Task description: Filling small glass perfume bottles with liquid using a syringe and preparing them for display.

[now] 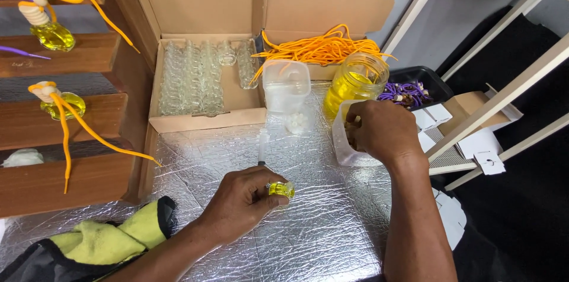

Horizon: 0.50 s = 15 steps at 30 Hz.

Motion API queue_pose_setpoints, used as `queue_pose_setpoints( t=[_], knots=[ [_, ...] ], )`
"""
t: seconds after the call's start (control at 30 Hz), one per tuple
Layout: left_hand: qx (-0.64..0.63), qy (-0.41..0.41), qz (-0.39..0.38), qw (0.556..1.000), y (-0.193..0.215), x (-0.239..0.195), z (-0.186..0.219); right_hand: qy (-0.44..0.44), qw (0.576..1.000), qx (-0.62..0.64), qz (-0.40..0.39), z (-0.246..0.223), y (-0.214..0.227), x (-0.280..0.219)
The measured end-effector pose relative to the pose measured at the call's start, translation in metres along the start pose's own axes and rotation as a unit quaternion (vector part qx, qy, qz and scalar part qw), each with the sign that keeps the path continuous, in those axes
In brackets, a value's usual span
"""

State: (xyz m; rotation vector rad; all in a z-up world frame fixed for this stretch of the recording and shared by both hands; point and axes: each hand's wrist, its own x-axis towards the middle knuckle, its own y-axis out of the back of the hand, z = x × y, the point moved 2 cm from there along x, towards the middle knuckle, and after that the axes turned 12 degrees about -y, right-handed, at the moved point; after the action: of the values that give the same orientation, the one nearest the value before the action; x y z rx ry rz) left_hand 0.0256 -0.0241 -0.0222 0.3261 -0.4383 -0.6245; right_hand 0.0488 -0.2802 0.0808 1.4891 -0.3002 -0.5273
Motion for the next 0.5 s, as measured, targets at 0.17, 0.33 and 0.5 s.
queue_pose_setpoints(
  t=[0.17, 0.33, 0.5],
  knots=[
    [0.0, -0.006, -0.002, 1.0, 0.0, -0.001, 0.001, 0.002, 1.0, 0.026, 0.004, 0.0, 0.003, 0.001],
    [0.002, -0.006, 0.003, 1.0, 0.0, -0.001, 0.002, -0.015, 0.992, 0.075, 0.103, 0.016, 0.004, 0.009],
    [0.006, 0.011, 0.002, 1.0, 0.0, -0.001, 0.0, -0.044, 0.997, 0.05, 0.034, 0.019, 0.014, 0.002]
  ],
)
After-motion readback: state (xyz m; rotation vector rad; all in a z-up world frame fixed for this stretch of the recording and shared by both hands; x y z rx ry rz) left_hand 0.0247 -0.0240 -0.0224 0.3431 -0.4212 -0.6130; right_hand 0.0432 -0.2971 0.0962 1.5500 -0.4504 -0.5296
